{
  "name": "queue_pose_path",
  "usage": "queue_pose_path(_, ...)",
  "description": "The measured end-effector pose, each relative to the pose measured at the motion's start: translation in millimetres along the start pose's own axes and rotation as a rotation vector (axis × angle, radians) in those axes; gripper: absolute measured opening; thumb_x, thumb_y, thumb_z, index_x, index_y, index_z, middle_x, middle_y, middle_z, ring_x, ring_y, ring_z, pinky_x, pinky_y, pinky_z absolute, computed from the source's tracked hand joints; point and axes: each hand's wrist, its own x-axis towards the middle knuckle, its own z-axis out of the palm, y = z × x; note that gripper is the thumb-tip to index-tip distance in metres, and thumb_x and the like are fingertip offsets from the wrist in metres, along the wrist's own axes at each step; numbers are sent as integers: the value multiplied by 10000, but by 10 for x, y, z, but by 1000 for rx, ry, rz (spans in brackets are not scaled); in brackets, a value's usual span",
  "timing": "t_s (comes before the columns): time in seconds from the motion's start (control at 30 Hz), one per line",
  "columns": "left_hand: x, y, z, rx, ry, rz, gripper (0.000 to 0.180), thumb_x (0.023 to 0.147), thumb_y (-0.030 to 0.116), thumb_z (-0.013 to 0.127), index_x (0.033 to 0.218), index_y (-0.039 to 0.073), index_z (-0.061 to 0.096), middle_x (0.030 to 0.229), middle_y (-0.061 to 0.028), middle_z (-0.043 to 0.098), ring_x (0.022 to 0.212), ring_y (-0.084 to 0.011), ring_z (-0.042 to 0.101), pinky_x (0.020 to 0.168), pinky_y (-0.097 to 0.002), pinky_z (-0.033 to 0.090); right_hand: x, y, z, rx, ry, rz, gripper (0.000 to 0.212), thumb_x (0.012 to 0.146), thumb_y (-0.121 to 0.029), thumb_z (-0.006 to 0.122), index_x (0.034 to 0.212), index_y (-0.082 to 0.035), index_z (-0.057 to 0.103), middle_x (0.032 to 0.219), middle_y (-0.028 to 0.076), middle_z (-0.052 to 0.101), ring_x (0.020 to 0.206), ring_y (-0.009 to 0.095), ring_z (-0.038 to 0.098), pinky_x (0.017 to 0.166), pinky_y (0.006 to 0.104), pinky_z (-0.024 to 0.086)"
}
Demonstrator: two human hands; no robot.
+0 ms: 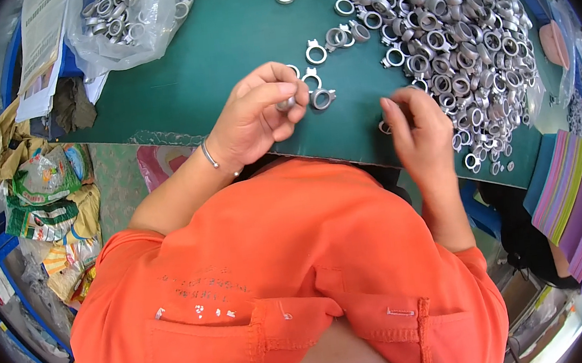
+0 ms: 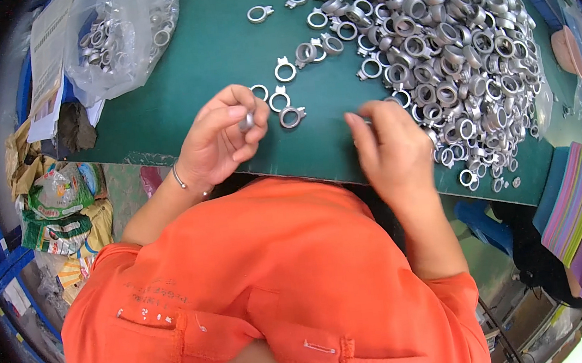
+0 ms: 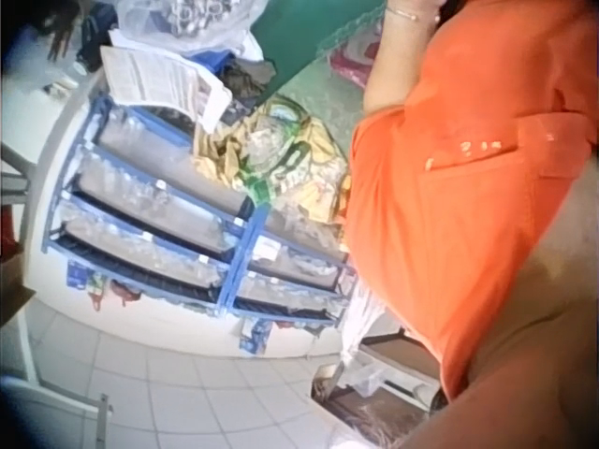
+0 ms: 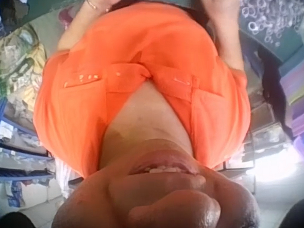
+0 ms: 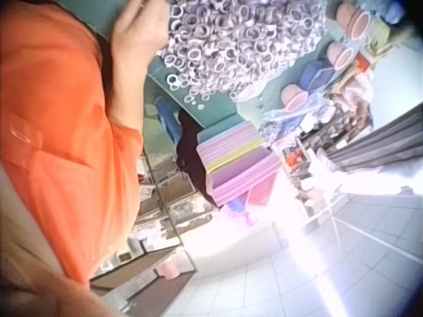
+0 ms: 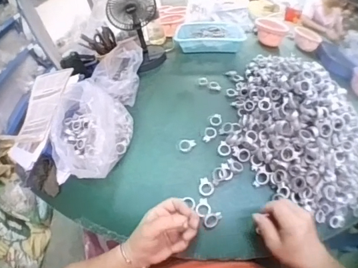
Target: The person picks up small circular metal components from a large pile and joins them together by hand, placing the assembled units into a small pink container.
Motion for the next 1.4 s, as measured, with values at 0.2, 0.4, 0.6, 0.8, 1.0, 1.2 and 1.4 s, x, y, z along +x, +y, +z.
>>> queue_pose_path(0.2,196,25,200,1489,93,535,107,727,74,719,757,38,624,728,-40,554,596,-123,531,543,-229,439,-115,61,8,-219,-110,-8,213,729,-202,711,753,-46,567,794,89,572,640,280,573,526,355,457)
queue_pose_path(0.4,265,-158,184,1741,109,605,174,697,82,720,799,44,583,738,-80,554,621,-244,563,570,-319,467,-18,90,130,614,8,6,224,685,0,726,840,-23,566,929,95,616,768,175,597,628,285,475)
queue_pose_path(0.6,189,-79,184,1522,75,462,131,759,-8,642,882,5,600,760,-78,583,623,-154,589,562,-255,476,1,108,142,1158,-42,53,433,665,119,693,1002,-40,471,1063,159,587,894,165,566,766,263,470)
queue_pose_path(0.8,115,-33,346,712,110,106,99,850,-16,562,933,-49,605,821,-84,610,644,-115,591,547,-217,490,11,129,208,1705,-183,282,257,806,-16,639,1040,1,535,1038,219,607,851,197,622,714,274,521)
queue_pose_path(1.0,51,13,307,305,56,-32,113,842,-25,564,943,-44,610,788,-92,618,620,-148,600,531,-242,496,47,66,171,1889,-429,361,273,853,-18,537,1114,58,507,1010,239,596,832,224,628,577,256,538)
queue_pose_path(1.2,-11,168,93,70,14,52,176,813,97,557,953,-1,516,865,-138,553,605,-129,521,384,-173,348,277,148,107,1188,-337,464,196,763,5,594,959,11,601,769,66,602,621,96,543,503,180,410)
queue_pose_path(1.4,236,197,209,563,316,205,75,844,63,602,892,22,562,646,-2,525,501,-42,441,415,-167,325,716,-15,402,-14,-21,-257,240,783,11,535,996,-58,619,846,123,559,739,324,584,637,377,488)
